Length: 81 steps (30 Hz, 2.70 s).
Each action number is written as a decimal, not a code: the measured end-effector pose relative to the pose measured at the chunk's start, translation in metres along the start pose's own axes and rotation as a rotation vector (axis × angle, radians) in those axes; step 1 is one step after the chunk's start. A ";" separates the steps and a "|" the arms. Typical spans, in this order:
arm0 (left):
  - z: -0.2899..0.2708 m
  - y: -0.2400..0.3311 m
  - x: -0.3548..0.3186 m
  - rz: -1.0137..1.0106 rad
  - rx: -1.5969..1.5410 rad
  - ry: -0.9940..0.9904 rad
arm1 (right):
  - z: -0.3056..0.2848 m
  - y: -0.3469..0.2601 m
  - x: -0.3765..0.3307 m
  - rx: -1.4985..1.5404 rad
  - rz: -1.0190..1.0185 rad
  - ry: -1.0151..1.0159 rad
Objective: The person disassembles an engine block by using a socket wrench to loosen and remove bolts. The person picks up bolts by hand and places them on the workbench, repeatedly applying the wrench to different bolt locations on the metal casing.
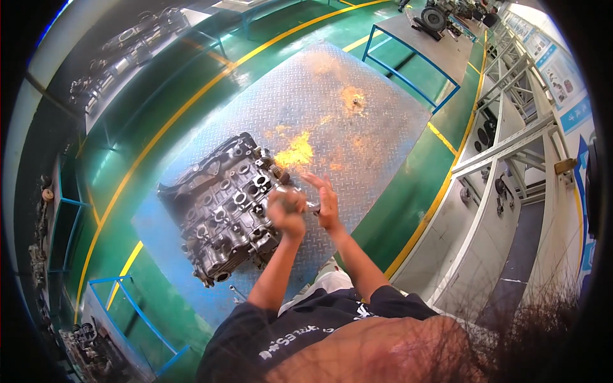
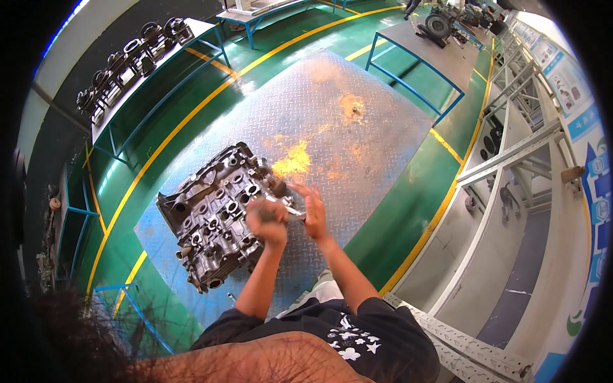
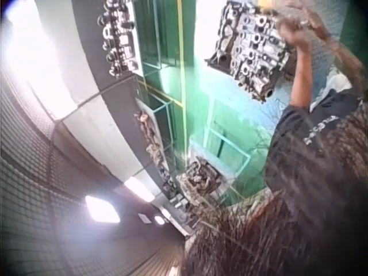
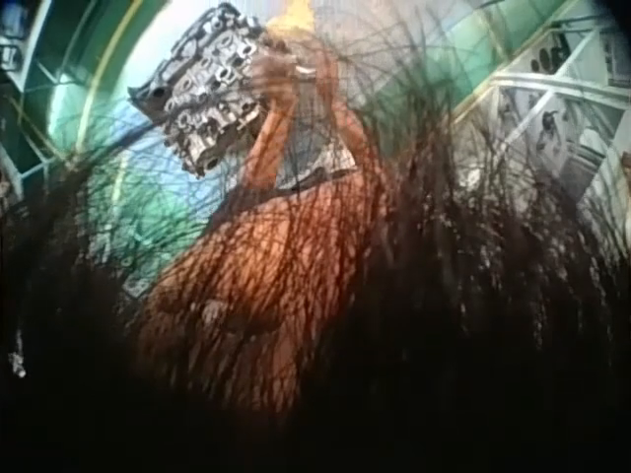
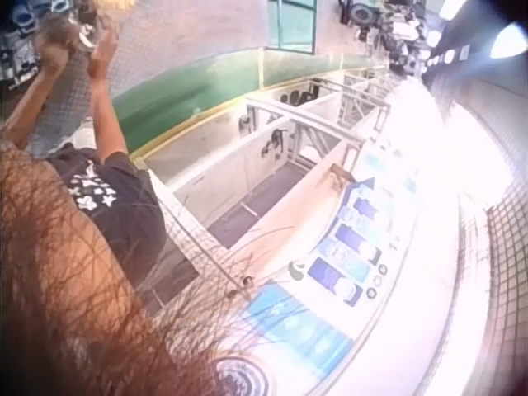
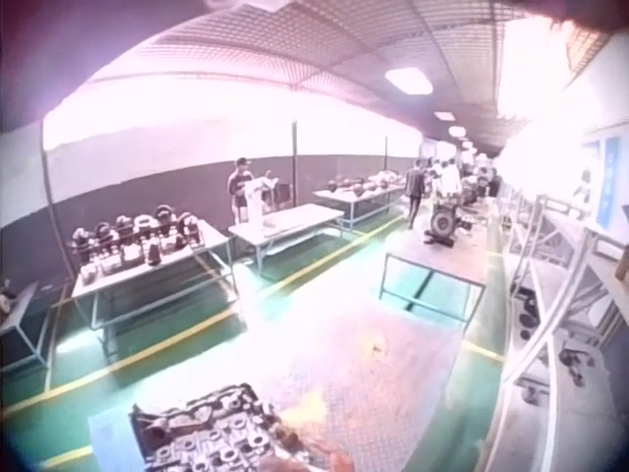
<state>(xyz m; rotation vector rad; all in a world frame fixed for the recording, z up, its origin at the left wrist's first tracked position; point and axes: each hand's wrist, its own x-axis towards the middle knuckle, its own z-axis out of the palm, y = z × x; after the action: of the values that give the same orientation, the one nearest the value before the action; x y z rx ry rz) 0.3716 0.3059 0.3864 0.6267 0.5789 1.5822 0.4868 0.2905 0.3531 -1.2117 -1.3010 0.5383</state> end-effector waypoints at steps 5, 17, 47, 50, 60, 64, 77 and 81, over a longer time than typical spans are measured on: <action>-0.029 0.013 -0.034 0.317 0.026 -0.103 | -0.011 0.010 -0.002 -0.045 -0.015 -0.241; 0.069 -0.142 0.055 -0.439 1.223 -0.732 | 0.051 0.081 -0.085 0.644 0.549 0.399; -0.222 0.134 -0.031 0.472 1.934 0.425 | 0.051 -0.006 -0.038 -0.122 0.024 0.200; -0.235 0.143 -0.036 0.401 2.040 0.294 | 0.024 -0.018 -0.028 -0.476 -0.482 -0.317; -0.240 0.137 -0.033 0.411 1.961 0.360 | 0.065 0.018 -0.054 0.265 0.554 0.598; -0.239 0.140 -0.035 0.400 1.908 0.356 | 0.021 0.019 -0.051 -0.529 -0.464 -0.139; -0.234 0.141 -0.037 0.375 1.874 0.371 | 0.027 0.021 -0.061 -0.351 -0.171 0.066; -0.236 0.142 -0.038 0.398 1.880 0.380 | 0.045 0.015 -0.066 -0.453 -0.228 -0.087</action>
<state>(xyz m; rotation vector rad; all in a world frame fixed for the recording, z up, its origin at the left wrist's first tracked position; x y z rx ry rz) 0.1096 0.2528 0.3108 1.8534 2.3778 1.0620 0.4329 0.2550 0.3039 -1.3918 -1.6685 0.1322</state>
